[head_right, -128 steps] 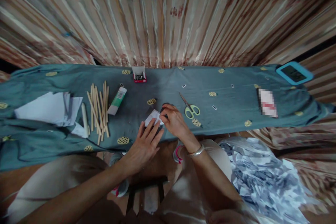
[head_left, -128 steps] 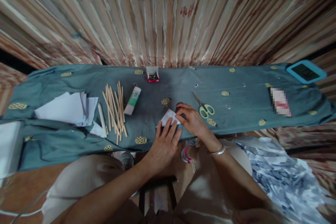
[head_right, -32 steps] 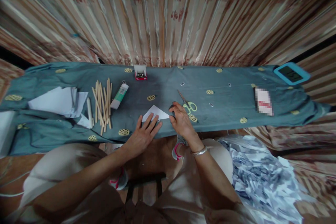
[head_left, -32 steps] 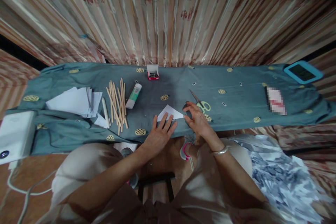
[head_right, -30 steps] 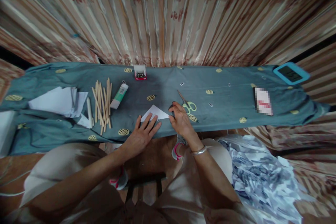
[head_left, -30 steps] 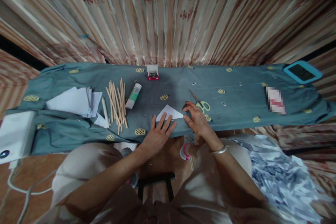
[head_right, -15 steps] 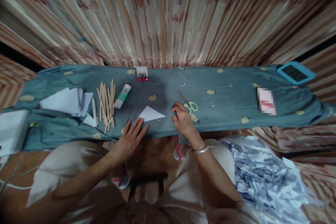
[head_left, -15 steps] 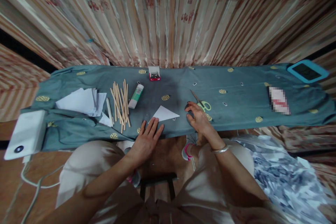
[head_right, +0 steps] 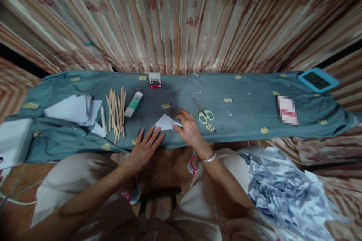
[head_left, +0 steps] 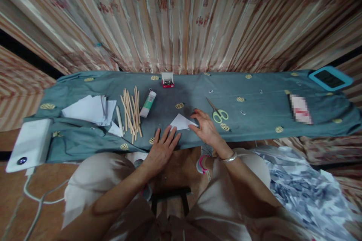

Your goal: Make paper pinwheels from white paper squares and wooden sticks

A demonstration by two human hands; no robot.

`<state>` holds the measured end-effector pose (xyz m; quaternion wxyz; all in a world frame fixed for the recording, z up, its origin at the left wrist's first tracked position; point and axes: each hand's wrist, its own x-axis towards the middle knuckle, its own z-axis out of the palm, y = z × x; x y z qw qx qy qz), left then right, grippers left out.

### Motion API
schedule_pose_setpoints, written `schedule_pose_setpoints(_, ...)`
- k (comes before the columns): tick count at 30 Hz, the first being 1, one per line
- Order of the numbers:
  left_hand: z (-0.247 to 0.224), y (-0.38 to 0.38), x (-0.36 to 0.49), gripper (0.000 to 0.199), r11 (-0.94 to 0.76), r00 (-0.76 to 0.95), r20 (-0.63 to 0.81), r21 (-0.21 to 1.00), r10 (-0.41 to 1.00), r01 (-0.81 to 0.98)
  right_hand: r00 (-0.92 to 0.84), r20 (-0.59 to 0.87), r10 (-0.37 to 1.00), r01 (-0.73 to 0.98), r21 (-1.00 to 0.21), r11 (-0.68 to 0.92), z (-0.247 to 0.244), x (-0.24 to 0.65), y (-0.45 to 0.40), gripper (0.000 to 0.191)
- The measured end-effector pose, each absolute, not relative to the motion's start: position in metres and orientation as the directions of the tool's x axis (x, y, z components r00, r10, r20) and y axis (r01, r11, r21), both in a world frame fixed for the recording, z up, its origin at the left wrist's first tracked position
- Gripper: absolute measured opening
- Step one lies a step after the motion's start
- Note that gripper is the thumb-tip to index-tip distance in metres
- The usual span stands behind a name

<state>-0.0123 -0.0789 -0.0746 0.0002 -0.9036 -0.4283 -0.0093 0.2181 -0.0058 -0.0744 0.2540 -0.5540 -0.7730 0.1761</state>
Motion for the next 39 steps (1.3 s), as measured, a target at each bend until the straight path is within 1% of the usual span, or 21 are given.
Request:
schedule_pose_setpoints(5,-0.076,-0.085,-0.025,0.06,-0.603,0.602,0.04,0.01,0.797,0.798,-0.27,0.176,0.947,0.761,-0.563,0.322,-0.077,0.222,-0.006,0.026)
schedule_pose_setpoints(7,-0.077,-0.086,-0.03,0.059,-0.596,0.593,0.056,0.034,0.803,0.803,-0.276,0.168,0.946,0.754,-0.572,0.321,-0.076,0.223,-0.006,0.027)
schedule_pose_setpoints(9,-0.076,-0.082,-0.033,0.057,-0.576,0.568,0.101,0.097,0.817,0.812,-0.273,0.169,0.947,0.744,-0.586,0.319,-0.075,0.223,-0.006,0.026)
schedule_pose_setpoints(13,-0.075,-0.061,-0.027,0.056,-0.529,0.473,0.242,0.292,0.847,0.797,-0.25,0.193,0.949,0.704,-0.637,0.315,-0.074,0.224,-0.004,0.024)
schedule_pose_setpoints(16,-0.077,-0.041,-0.017,0.06,-0.5,0.422,0.269,0.419,0.866,0.758,-0.255,0.198,0.946,0.671,-0.668,0.321,-0.074,0.223,-0.001,0.026)
schedule_pose_setpoints(19,-0.083,-0.027,-0.008,0.062,-0.494,0.39,0.304,0.5,0.869,0.711,-0.254,0.202,0.946,0.632,-0.706,0.321,-0.074,0.223,0.0,0.027)
schedule_pose_setpoints(22,-0.085,-0.022,-0.002,0.064,-0.493,0.36,0.337,0.546,0.87,0.677,-0.235,0.195,0.952,0.563,-0.771,0.297,-0.072,0.223,0.002,0.027)
schedule_pose_setpoints(27,-0.077,-0.022,0.006,0.068,-0.515,0.356,0.374,0.56,0.856,0.65,-0.167,0.054,0.984,0.467,-0.875,0.128,-0.069,0.223,0.004,0.029)
schedule_pose_setpoints(30,-0.072,-0.022,0.012,0.064,-0.52,0.363,0.376,0.546,0.853,0.657,-0.155,0.012,0.988,0.38,-0.922,0.07,-0.07,0.225,0.007,0.028)
schedule_pose_setpoints(33,-0.071,-0.022,0.015,0.059,-0.533,0.382,0.375,0.513,0.844,0.673,-0.161,-0.025,0.987,0.313,-0.949,0.027,-0.071,0.225,0.009,0.031)
schedule_pose_setpoints(35,-0.071,-0.022,0.017,0.056,-0.545,0.396,0.381,0.487,0.836,0.683,-0.179,-0.038,0.983,0.316,-0.949,0.021,-0.071,0.225,0.009,0.029)
schedule_pose_setpoints(39,-0.068,-0.021,0.019,0.051,-0.559,0.399,0.405,0.445,0.822,0.7,-0.167,-0.051,0.985,0.389,-0.921,0.019,-0.069,0.224,0.01,0.016)
